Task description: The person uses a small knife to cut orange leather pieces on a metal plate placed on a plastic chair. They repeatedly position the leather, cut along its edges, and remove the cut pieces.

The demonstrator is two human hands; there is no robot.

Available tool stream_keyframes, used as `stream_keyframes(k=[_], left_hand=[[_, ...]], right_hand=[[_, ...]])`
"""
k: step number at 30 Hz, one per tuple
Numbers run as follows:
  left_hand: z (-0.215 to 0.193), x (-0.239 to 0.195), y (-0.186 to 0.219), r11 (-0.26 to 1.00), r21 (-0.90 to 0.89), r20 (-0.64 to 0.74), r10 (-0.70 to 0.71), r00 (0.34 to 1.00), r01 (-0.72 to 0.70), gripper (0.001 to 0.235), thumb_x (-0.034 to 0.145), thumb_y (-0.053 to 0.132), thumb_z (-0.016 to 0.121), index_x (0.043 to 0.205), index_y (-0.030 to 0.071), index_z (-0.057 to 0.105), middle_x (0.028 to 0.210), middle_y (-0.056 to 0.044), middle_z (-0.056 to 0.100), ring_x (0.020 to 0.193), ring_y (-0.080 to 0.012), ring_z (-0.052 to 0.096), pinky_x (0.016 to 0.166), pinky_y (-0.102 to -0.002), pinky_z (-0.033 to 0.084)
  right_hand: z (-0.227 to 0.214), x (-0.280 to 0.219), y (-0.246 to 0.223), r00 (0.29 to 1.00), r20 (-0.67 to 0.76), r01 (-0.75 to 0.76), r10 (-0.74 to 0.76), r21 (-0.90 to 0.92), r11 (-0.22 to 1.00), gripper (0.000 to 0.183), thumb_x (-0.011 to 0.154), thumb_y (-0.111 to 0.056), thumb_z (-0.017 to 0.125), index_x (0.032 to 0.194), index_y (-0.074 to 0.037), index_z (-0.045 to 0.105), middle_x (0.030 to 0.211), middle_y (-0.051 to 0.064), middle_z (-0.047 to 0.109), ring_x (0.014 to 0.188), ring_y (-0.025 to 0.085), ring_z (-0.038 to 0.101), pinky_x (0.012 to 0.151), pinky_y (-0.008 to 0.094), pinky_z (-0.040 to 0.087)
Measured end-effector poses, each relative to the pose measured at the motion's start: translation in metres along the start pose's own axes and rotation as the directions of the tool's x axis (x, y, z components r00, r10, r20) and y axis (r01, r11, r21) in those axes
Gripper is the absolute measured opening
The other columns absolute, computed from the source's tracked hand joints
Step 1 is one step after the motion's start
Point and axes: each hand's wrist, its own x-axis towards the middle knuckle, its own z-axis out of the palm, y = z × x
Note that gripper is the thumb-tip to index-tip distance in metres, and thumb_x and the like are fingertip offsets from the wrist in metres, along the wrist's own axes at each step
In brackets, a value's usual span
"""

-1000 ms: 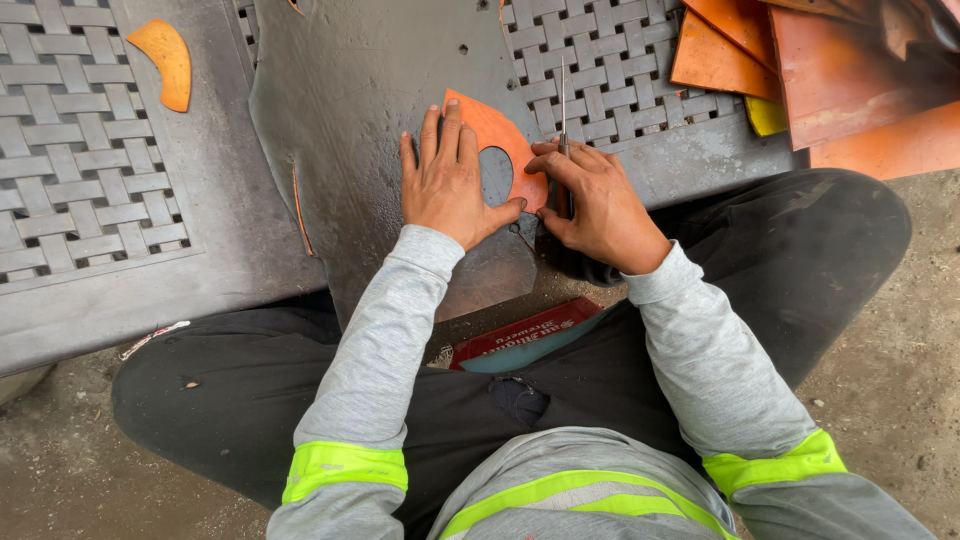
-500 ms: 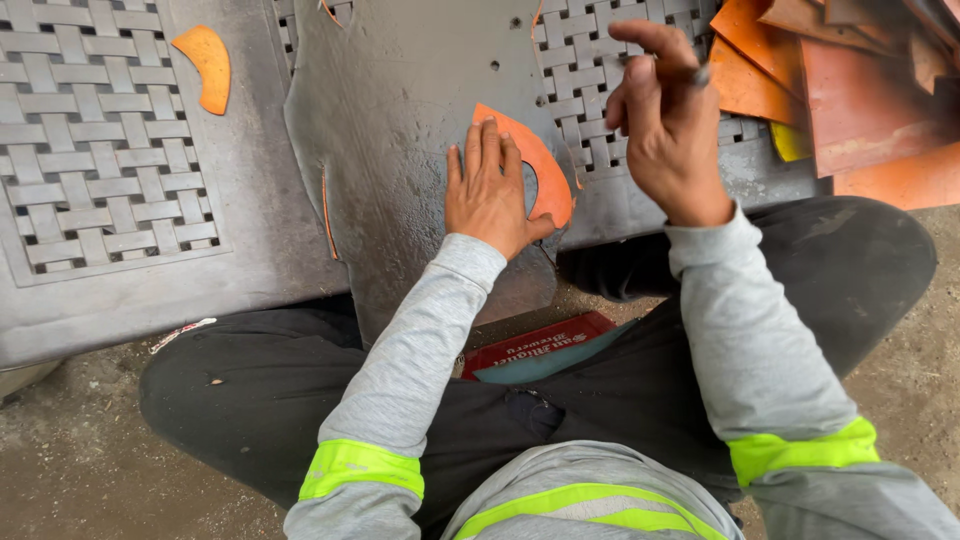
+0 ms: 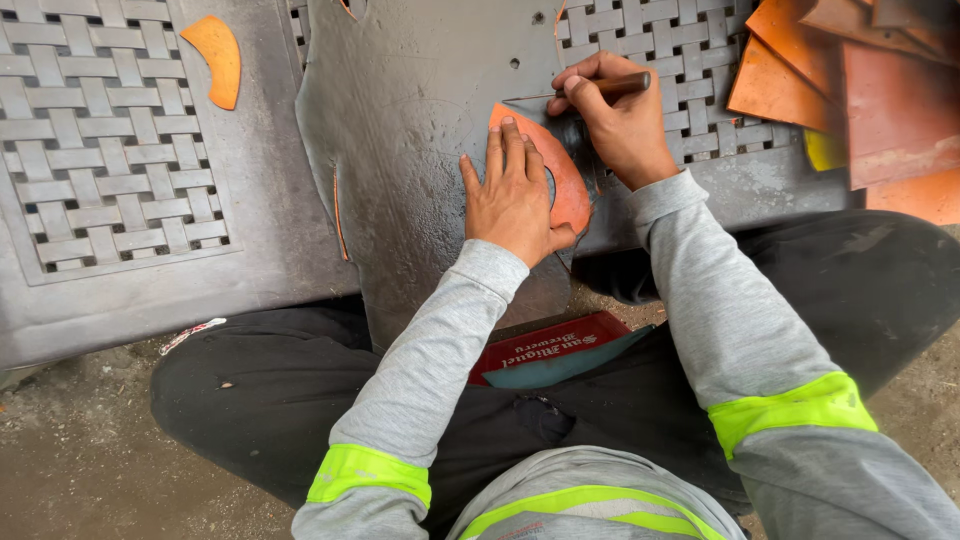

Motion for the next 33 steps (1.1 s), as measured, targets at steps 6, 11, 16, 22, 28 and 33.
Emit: stream_keyframes(k=[6, 11, 16, 22, 28, 33], left_hand=[[0.0, 0.001, 0.001, 1.0, -0.009, -0.007, -0.003, 1.0, 0.003, 0.124, 0.055, 0.056, 0.093, 0.147, -0.008, 0.039, 0.158, -0.027, 0.025, 0.15, -0.0406, 0.022, 0.114, -0.07, 0.029], [0.0, 0.0, 0.001, 1.0, -0.017, -0.005, -0.006, 1.0, 0.006, 0.122, 0.056, 0.056, 0.093, 0.147, -0.006, 0.04, 0.158, -0.027, 0.025, 0.15, -0.0403, 0.022, 0.113, -0.071, 0.029], [0.0, 0.001, 0.003, 1.0, 0.0, 0.0, -0.013, 1.0, 0.013, 0.122, 0.056, 0.057, 0.093, 0.146, -0.006, 0.041, 0.159, -0.026, 0.024, 0.15, -0.0401, 0.021, 0.112, -0.073, 0.028], [0.002, 0.002, 0.004, 0.999, 0.022, 0.0, -0.023, 1.0, 0.023, 0.121, 0.056, 0.058, 0.092, 0.146, -0.005, 0.042, 0.159, -0.025, 0.025, 0.15, -0.0394, 0.022, 0.111, -0.074, 0.029], [0.002, 0.003, 0.004, 0.999, 0.027, 0.016, -0.034, 0.999, 0.033, 0.12, 0.055, 0.058, 0.092, 0.146, -0.002, 0.042, 0.159, -0.024, 0.025, 0.15, -0.039, 0.022, 0.111, -0.076, 0.027], [0.004, 0.002, 0.004, 0.999, 0.03, -0.014, -0.029, 0.999, 0.03, 0.119, 0.055, 0.059, 0.092, 0.145, -0.001, 0.043, 0.159, -0.023, 0.026, 0.149, -0.0389, 0.023, 0.111, -0.075, 0.027]], right_hand=[[0.0, 0.006, 0.009, 0.996, 0.085, 0.002, -0.005, 0.037, 0.999, 0.01, 0.105, -0.004, 0.06, 0.103, 0.003, 0.067, 0.101, 0.008, 0.073, 0.09, 0.014, 0.073, 0.086, 0.031, 0.062], [0.0, 0.008, 0.012, 0.996, 0.094, -0.009, 0.003, 0.064, 0.998, 0.008, 0.104, -0.002, 0.059, 0.102, 0.002, 0.066, 0.102, 0.01, 0.073, 0.088, 0.014, 0.072, 0.083, 0.031, 0.062], [0.003, 0.013, 0.007, 0.994, 0.108, 0.034, -0.034, 0.005, 0.999, 0.009, 0.104, -0.002, 0.06, 0.098, 0.002, 0.065, 0.098, 0.01, 0.073, 0.084, 0.013, 0.071, 0.075, 0.028, 0.059], [0.005, 0.018, -0.006, 0.99, 0.133, 0.074, -0.054, -0.152, 0.986, 0.01, 0.1, -0.001, 0.06, 0.094, 0.003, 0.067, 0.088, 0.008, 0.073, 0.076, 0.011, 0.068, 0.067, 0.025, 0.056], [0.008, 0.012, -0.018, 0.989, 0.139, 0.069, -0.049, -0.142, 0.987, 0.011, 0.099, -0.001, 0.059, 0.092, 0.004, 0.066, 0.085, 0.009, 0.073, 0.071, 0.011, 0.069, 0.062, 0.025, 0.056], [-0.002, -0.004, -0.027, 0.991, 0.131, 0.032, -0.012, -0.157, 0.987, 0.012, 0.1, -0.001, 0.058, 0.093, 0.004, 0.065, 0.085, 0.009, 0.072, 0.071, 0.01, 0.069, 0.063, 0.025, 0.057]])
